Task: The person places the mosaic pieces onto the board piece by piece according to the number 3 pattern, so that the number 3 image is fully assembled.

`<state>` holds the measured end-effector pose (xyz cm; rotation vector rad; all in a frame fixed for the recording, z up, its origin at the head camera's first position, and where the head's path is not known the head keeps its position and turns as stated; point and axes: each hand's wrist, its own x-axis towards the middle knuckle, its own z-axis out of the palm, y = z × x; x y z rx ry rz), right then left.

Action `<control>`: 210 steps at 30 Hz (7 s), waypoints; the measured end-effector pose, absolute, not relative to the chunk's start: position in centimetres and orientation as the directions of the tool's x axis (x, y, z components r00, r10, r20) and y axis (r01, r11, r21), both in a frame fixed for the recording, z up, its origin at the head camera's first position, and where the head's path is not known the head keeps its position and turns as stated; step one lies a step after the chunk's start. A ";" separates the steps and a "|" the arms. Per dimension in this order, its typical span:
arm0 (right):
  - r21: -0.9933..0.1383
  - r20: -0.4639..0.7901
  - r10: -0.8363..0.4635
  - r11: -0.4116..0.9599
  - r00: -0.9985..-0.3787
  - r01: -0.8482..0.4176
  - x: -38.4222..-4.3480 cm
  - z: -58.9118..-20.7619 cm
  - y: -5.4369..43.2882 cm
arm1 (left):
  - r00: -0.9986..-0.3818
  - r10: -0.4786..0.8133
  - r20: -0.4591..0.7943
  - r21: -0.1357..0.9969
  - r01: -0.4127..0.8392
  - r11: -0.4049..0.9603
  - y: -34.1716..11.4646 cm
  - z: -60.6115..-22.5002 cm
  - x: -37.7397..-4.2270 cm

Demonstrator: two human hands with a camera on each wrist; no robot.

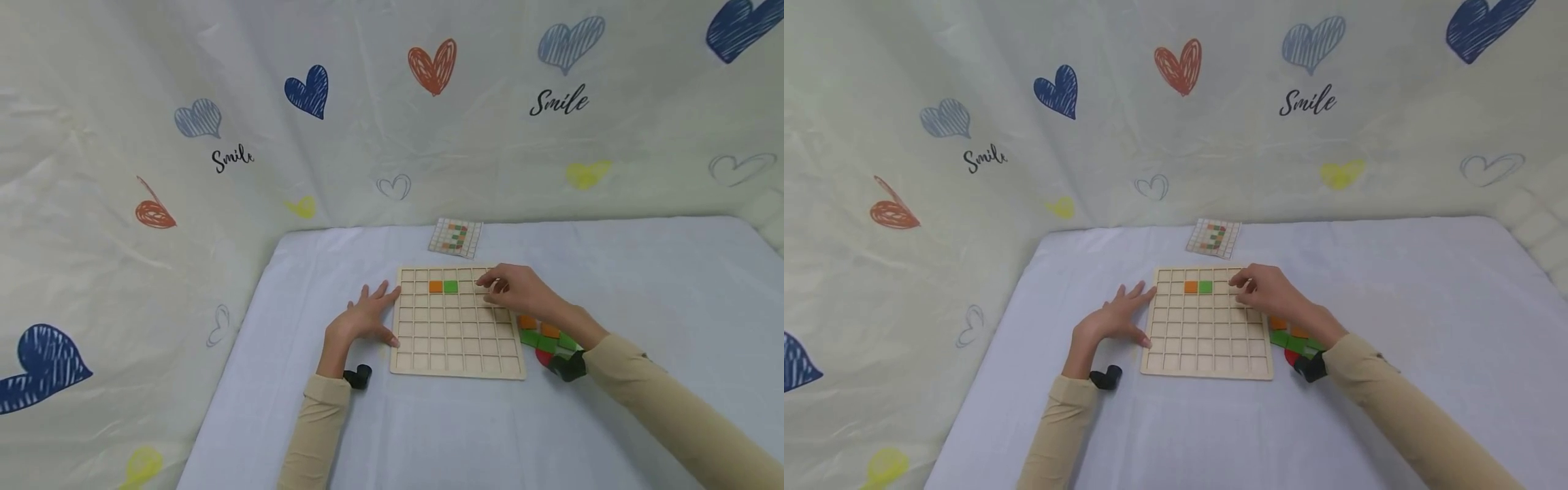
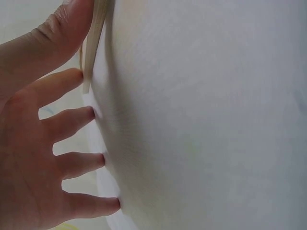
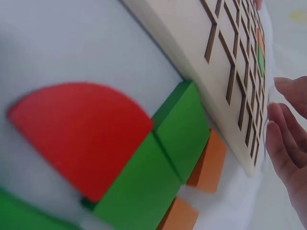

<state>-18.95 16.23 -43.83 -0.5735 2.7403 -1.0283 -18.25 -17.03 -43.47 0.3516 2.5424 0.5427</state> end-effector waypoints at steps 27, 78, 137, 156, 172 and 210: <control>-0.593 -0.045 -0.256 0.785 -0.966 -0.181 -14.9 -43.9 24.5 | -0.836 0.340 -0.431 0.450 0.127 0.884 -17.0 -43.7 -18.2; -0.640 -0.008 -0.215 0.752 -0.977 -0.161 -15.8 -44.7 22.0 | -0.837 0.355 -0.416 0.489 0.123 0.863 -17.1 -44.1 -17.6; -0.612 0.065 -0.394 0.710 -0.917 -0.349 -22.4 -45.7 12.5 | -0.847 0.341 -0.408 0.476 0.121 0.871 -17.0 -44.0 -18.0; -0.549 0.104 -0.429 0.727 -0.897 -0.412 -22.0 -45.7 12.8 | -0.842 0.344 -0.415 0.468 0.127 0.874 -16.6 -43.4 -18.1; -0.596 0.030 -0.434 0.715 -0.900 -0.365 -19.9 -44.4 15.7 | -0.841 0.338 -0.422 0.458 0.124 0.880 -16.9 -43.6 -18.1; -0.603 -0.113 -0.433 0.745 -0.894 -0.285 -14.7 -44.6 22.0 | -0.847 0.352 -0.399 0.461 0.146 0.875 -16.7 -44.1 -17.9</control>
